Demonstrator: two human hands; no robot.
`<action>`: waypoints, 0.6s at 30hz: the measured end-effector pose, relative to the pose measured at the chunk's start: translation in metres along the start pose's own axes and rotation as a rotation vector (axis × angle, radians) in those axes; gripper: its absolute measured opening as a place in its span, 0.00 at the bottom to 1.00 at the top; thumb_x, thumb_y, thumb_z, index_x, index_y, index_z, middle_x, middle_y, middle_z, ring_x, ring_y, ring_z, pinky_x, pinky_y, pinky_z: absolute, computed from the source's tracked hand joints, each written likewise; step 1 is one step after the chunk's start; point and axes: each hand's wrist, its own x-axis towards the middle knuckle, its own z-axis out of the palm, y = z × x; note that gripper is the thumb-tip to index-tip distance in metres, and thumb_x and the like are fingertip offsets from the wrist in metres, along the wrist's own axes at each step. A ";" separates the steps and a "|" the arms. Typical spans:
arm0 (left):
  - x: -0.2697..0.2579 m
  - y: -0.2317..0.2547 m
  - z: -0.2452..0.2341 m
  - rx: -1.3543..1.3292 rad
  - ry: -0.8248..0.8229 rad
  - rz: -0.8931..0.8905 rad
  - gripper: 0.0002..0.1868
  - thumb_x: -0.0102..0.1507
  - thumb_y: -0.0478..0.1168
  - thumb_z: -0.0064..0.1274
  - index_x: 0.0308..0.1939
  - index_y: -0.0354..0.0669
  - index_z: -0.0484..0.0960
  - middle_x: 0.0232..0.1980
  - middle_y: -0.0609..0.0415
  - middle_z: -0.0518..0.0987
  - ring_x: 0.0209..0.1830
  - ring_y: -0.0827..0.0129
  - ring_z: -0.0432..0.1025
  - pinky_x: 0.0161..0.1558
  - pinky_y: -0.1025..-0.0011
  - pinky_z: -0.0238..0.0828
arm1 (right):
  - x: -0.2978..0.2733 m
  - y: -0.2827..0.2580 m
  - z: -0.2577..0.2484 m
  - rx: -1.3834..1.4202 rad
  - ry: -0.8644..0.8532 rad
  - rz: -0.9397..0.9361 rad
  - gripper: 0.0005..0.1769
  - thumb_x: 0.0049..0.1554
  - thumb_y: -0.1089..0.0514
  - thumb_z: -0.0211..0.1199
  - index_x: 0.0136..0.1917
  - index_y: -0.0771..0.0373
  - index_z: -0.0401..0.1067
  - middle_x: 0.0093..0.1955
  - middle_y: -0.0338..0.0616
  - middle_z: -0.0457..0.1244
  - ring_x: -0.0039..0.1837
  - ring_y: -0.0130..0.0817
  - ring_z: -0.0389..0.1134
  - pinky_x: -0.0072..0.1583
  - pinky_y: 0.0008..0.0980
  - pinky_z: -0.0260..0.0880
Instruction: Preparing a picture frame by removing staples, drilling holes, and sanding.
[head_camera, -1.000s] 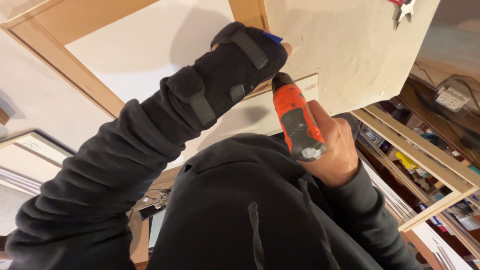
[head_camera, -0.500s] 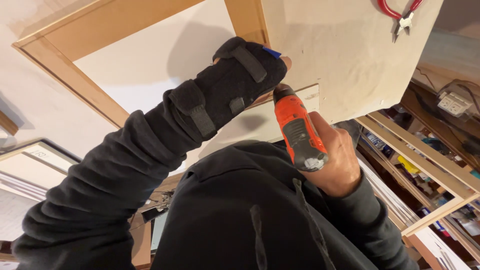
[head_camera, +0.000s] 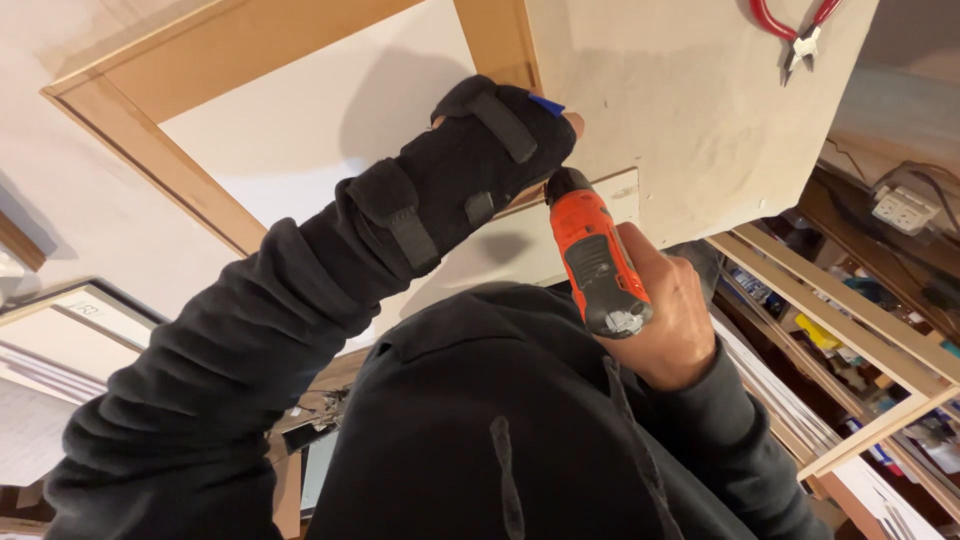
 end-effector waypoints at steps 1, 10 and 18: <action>-0.001 0.001 0.002 0.256 -0.032 0.053 0.13 0.59 0.43 0.55 0.33 0.44 0.66 0.16 0.59 0.59 0.14 0.67 0.64 0.16 0.68 0.59 | -0.001 0.000 0.000 0.007 0.004 -0.009 0.11 0.52 0.61 0.66 0.45 0.66 0.67 0.33 0.57 0.65 0.41 0.61 0.69 0.40 0.44 0.68; -0.004 0.000 0.010 0.458 -0.071 0.106 0.09 0.60 0.39 0.53 0.34 0.45 0.68 0.17 0.60 0.59 0.13 0.69 0.62 0.17 0.70 0.60 | 0.001 0.000 0.002 0.027 0.008 -0.038 0.11 0.52 0.62 0.67 0.45 0.66 0.68 0.34 0.55 0.65 0.39 0.58 0.69 0.39 0.42 0.68; -0.004 -0.005 0.016 -0.193 -0.048 -0.042 0.10 0.58 0.36 0.58 0.35 0.44 0.70 0.18 0.56 0.64 0.20 0.60 0.69 0.20 0.64 0.61 | 0.000 -0.003 -0.001 0.025 0.032 -0.054 0.11 0.53 0.62 0.67 0.46 0.66 0.68 0.35 0.55 0.66 0.41 0.58 0.70 0.40 0.41 0.69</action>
